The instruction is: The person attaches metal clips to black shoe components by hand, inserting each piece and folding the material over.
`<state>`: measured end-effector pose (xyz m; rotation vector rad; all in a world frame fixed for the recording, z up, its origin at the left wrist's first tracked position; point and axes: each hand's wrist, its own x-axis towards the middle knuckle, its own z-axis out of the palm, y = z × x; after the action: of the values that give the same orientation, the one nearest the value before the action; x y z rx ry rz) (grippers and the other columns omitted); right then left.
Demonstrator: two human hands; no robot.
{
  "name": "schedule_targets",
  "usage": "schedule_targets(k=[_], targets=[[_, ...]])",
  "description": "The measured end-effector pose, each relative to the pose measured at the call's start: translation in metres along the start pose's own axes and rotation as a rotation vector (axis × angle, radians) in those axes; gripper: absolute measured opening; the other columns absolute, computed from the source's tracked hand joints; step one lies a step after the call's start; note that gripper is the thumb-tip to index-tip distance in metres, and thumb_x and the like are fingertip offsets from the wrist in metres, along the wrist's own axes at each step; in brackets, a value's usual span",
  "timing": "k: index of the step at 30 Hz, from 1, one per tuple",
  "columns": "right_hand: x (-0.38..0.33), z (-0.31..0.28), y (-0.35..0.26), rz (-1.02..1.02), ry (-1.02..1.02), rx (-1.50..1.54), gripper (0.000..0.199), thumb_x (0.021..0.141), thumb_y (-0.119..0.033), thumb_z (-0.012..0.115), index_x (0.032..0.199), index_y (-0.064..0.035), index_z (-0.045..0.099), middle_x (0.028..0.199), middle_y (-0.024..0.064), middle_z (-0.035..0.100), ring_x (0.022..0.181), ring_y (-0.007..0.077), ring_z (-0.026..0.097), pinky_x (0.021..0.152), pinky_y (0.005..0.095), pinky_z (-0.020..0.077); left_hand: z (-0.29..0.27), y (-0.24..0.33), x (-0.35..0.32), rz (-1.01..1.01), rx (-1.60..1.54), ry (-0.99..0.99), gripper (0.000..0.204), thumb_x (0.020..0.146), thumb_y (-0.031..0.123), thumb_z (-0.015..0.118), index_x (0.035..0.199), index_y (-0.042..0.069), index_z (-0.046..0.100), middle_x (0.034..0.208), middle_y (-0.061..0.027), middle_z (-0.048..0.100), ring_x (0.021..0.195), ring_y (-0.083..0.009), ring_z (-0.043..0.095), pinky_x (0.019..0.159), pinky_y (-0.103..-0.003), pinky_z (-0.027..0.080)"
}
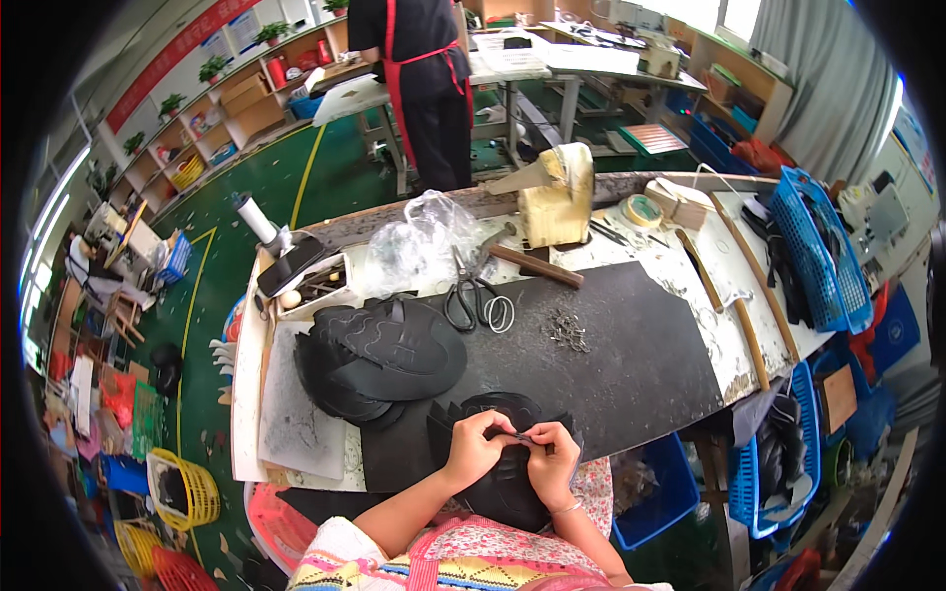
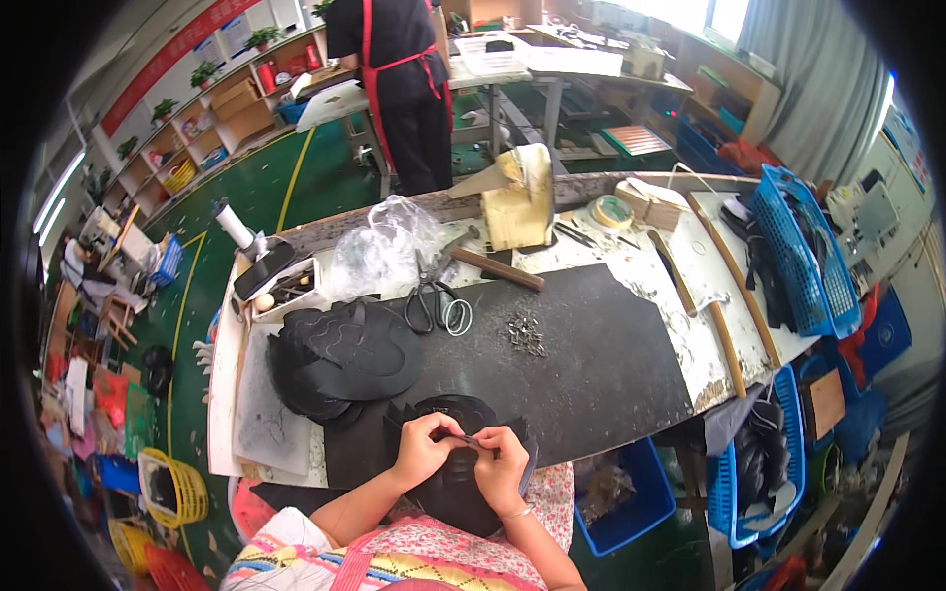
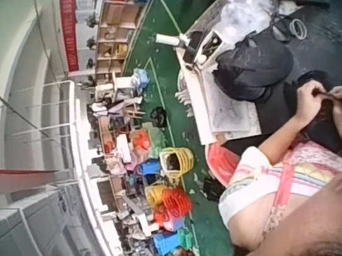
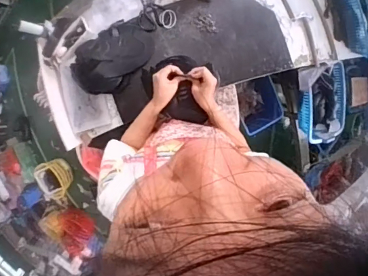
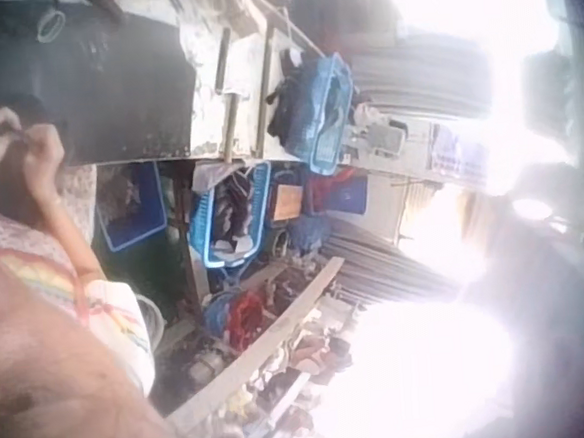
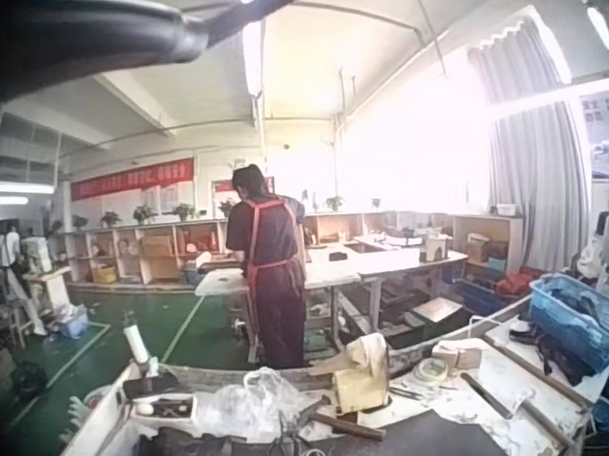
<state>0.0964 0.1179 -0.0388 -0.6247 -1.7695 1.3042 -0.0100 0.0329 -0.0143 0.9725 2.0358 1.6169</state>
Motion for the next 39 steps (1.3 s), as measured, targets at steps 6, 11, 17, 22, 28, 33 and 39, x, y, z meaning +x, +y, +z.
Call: schedule_targets(k=[6,11,17,22,28,33,39], targets=[[0.006,-0.006,0.002,-0.056,0.063,-0.011,0.021,0.068,0.021,0.056,0.075,0.0018,0.051,0.078,0.0135,0.063,0.071,0.0211,0.063,0.064,0.0290,0.0510,0.013,-0.006,0.008,0.091,0.065,-0.029,0.014,0.068,-0.006,0.069,0.076,0.001,0.060,0.071,-0.0108,0.064,0.063,-0.0202,0.063,0.058,-0.030,0.048],[0.001,0.002,0.019,-0.022,0.021,0.069,0.021,0.064,0.017,0.058,0.076,-0.0002,0.055,0.079,0.0119,0.061,0.074,0.0255,0.062,0.064,0.0322,0.0496,0.007,-0.004,0.016,0.092,0.136,-0.131,0.020,0.064,-0.008,0.073,0.071,-0.001,0.055,0.064,-0.0054,0.057,0.061,-0.0139,0.053,0.061,-0.027,0.046],[0.001,0.012,0.024,-0.208,0.105,0.280,0.021,0.060,0.013,0.058,0.072,-0.0012,0.049,0.067,0.0112,0.051,0.063,0.0268,0.053,0.054,0.0339,0.0412,-0.017,-0.012,0.021,0.039,0.326,-0.371,0.019,0.084,0.010,0.068,0.100,0.003,0.062,0.089,-0.0096,0.065,0.083,-0.0184,0.061,0.079,-0.030,0.048],[0.003,0.002,0.021,-0.286,0.129,0.231,0.021,0.059,0.015,0.057,0.070,-0.0002,0.047,0.067,0.0124,0.053,0.064,0.0259,0.057,0.052,0.0335,0.0417,-0.016,-0.011,0.043,-0.090,0.219,-0.566,0.018,0.085,0.018,0.069,0.094,0.004,0.065,0.084,-0.0090,0.066,0.082,-0.0181,0.061,0.079,-0.029,0.048],[0.011,0.014,0.009,-0.079,0.113,0.308,0.021,0.061,0.013,0.063,0.068,-0.0012,0.049,0.066,0.0105,0.054,0.063,0.0271,0.056,0.054,0.0341,0.0423,-0.010,-0.023,0.030,0.156,0.355,-0.264,0.022,0.084,0.023,0.070,0.096,0.005,0.065,0.087,-0.0096,0.067,0.082,-0.0201,0.062,0.080,-0.030,0.048],[0.016,0.000,0.000,-0.001,0.070,0.150,0.019,0.062,0.006,0.067,0.072,-0.0012,0.054,0.071,0.0126,0.055,0.064,0.0293,0.056,0.055,0.0369,0.0432,0.002,-0.002,0.022,0.429,0.423,-0.048,0.019,0.068,-0.002,0.074,0.079,-0.005,0.059,0.074,-0.0111,0.060,0.067,-0.0235,0.058,0.066,-0.033,0.048],[0.006,-0.008,-0.006,0.045,-0.017,-0.019,0.018,0.068,0.014,0.062,0.076,0.0009,0.053,0.076,0.0139,0.061,0.069,0.0261,0.063,0.061,0.0317,0.0489,-0.002,0.020,0.018,0.147,0.252,-0.218,0.012,0.068,-0.005,0.068,0.079,-0.001,0.062,0.074,-0.0142,0.063,0.069,-0.0280,0.064,0.064,-0.032,0.050]])
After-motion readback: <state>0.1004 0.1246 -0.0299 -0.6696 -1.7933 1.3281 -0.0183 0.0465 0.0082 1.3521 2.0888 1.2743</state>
